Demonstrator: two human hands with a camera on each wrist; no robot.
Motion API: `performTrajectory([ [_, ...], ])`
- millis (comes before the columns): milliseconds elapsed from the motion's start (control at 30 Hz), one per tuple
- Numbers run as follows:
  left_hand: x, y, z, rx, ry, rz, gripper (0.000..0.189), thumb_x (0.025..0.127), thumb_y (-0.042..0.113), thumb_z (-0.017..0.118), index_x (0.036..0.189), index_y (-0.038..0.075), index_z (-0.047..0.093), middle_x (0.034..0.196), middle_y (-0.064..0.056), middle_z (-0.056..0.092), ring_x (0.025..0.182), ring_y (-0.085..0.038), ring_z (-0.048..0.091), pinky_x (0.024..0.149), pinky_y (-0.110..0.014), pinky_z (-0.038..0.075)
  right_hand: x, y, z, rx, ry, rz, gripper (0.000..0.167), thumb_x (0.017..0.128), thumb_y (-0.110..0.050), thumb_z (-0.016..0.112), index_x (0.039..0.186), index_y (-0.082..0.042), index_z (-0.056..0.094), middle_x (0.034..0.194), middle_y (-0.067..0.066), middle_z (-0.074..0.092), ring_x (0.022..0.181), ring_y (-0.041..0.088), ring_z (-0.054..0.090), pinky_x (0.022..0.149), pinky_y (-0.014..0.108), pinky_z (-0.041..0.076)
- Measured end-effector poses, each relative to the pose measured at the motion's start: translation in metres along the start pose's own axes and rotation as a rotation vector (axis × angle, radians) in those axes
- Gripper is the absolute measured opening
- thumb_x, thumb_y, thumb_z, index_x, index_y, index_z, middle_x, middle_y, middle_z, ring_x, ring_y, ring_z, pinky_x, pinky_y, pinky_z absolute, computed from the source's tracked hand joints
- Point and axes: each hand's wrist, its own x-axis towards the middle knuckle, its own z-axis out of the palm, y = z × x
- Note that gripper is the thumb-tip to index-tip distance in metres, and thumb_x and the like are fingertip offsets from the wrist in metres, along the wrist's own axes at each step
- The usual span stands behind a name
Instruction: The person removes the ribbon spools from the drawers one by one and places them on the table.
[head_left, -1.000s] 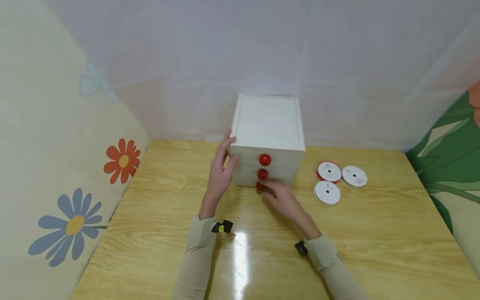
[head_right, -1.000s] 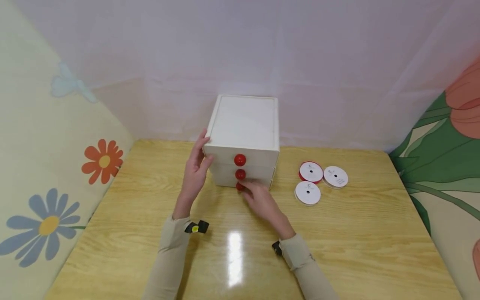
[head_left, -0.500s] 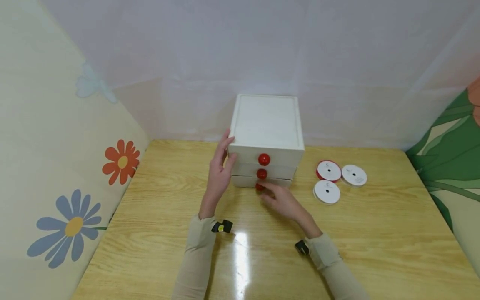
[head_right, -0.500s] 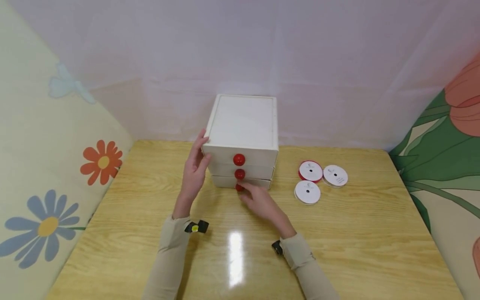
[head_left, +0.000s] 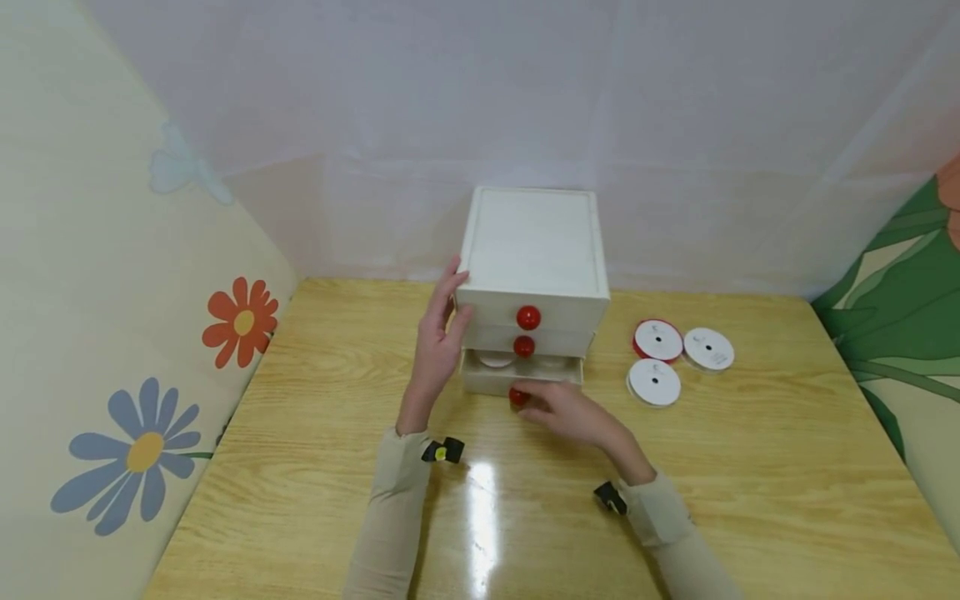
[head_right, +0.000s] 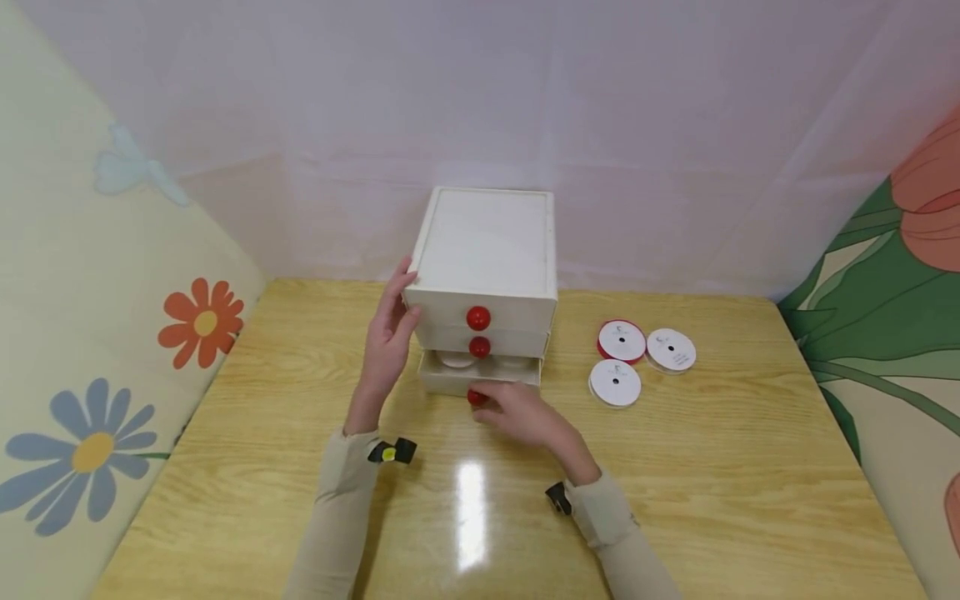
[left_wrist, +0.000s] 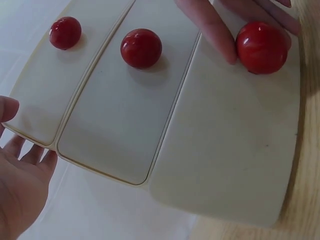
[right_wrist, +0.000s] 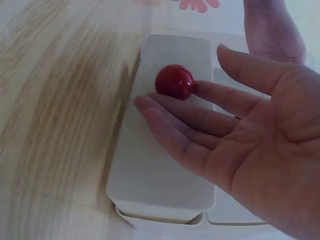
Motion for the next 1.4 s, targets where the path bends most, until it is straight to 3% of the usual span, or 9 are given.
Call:
performTrajectory([
  [167, 0.001, 0.000, 0.000, -0.004, 0.003, 0.003, 0.041, 0.108, 0.007, 0.048, 0.149, 0.005, 0.049, 0.169, -0.002, 0.029, 0.155, -0.020, 0.024, 0.122, -0.044, 0.028, -0.003, -0.002, -0.001, 0.007, -0.043, -0.048, 0.045, 0.097, -0.002, 0.067, 0.141, 0.003, 0.058, 0.130, 0.017, 0.067, 0.116, 0.031, 0.066, 0.100, 0.046, 0.054],
  [300, 0.001, 0.001, -0.001, 0.008, 0.014, 0.005, 0.040, 0.109, 0.008, 0.045, 0.148, 0.004, 0.050, 0.168, -0.002, 0.031, 0.154, -0.020, 0.027, 0.122, -0.041, 0.031, -0.005, -0.007, -0.003, 0.008, -0.113, -0.016, 0.045, 0.098, -0.002, 0.066, 0.141, 0.003, 0.058, 0.132, 0.017, 0.066, 0.122, 0.032, 0.063, 0.103, 0.048, 0.053],
  [433, 0.004, 0.002, 0.000, 0.019, 0.033, 0.008, 0.038, 0.110, 0.007, 0.043, 0.146, 0.003, 0.053, 0.166, -0.007, 0.034, 0.153, -0.021, 0.030, 0.121, -0.039, 0.032, -0.010, -0.018, -0.003, -0.012, -0.163, 0.019, 0.039, 0.098, -0.003, 0.064, 0.136, 0.006, 0.061, 0.129, 0.019, 0.068, 0.112, 0.027, 0.067, 0.097, 0.043, 0.056],
  [533, 0.002, 0.000, 0.000, 0.017, 0.072, -0.008, 0.035, 0.109, 0.005, 0.044, 0.141, 0.002, 0.057, 0.163, -0.008, 0.039, 0.152, -0.021, 0.033, 0.121, -0.036, 0.032, -0.014, -0.022, 0.003, -0.043, -0.152, -0.005, 0.038, 0.097, 0.002, 0.063, 0.134, 0.005, 0.062, 0.122, 0.016, 0.070, 0.105, 0.025, 0.067, 0.094, 0.041, 0.057],
  [667, -0.001, 0.000, -0.001, -0.001, 0.147, -0.021, 0.030, 0.109, 0.003, 0.044, 0.131, -0.001, 0.063, 0.158, -0.007, 0.048, 0.148, -0.021, 0.040, 0.120, -0.037, 0.034, -0.016, -0.026, 0.016, -0.108, -0.107, -0.038, 0.034, 0.095, 0.005, 0.062, 0.129, 0.003, 0.065, 0.112, 0.014, 0.072, 0.098, 0.023, 0.069, 0.088, 0.037, 0.059],
  [800, 0.004, 0.001, 0.000, -0.029, 0.181, -0.007, 0.026, 0.109, 0.005, 0.046, 0.122, -0.006, 0.066, 0.151, -0.014, 0.053, 0.144, -0.025, 0.045, 0.118, -0.040, 0.037, -0.019, -0.031, 0.026, -0.169, -0.027, -0.022, 0.020, 0.096, 0.002, 0.065, 0.115, 0.001, 0.071, 0.096, 0.011, 0.075, 0.081, 0.015, 0.068, 0.074, 0.030, 0.059],
  [1033, 0.018, 0.010, 0.001, -0.079, 0.235, -0.072, 0.023, 0.106, 0.011, 0.056, 0.108, -0.010, 0.066, 0.142, -0.016, 0.060, 0.136, -0.024, 0.053, 0.113, -0.038, 0.043, -0.023, -0.034, 0.038, -0.213, 0.099, -0.049, 0.008, 0.095, -0.002, 0.070, 0.101, -0.003, 0.075, 0.090, 0.007, 0.076, 0.079, 0.015, 0.072, 0.071, 0.029, 0.060],
  [1233, 0.023, 0.014, 0.003, -0.105, 0.231, -0.066, 0.020, 0.105, 0.008, 0.057, 0.105, -0.012, 0.062, 0.141, -0.017, 0.060, 0.137, -0.022, 0.052, 0.111, -0.036, 0.044, -0.026, -0.036, 0.034, -0.254, 0.149, -0.091, 0.008, 0.096, -0.007, 0.071, 0.100, -0.006, 0.077, 0.088, 0.003, 0.077, 0.076, 0.011, 0.071, 0.068, 0.026, 0.059],
  [1400, 0.028, 0.014, 0.007, -0.092, 0.173, -0.005, 0.020, 0.107, 0.006, 0.051, 0.109, -0.011, 0.062, 0.143, -0.019, 0.060, 0.141, -0.024, 0.049, 0.118, -0.038, 0.037, -0.022, -0.031, 0.014, -0.280, 0.308, -0.184, 0.005, 0.092, -0.006, 0.075, 0.097, -0.007, 0.078, 0.085, 0.000, 0.076, 0.074, 0.009, 0.069, 0.066, 0.026, 0.058],
])
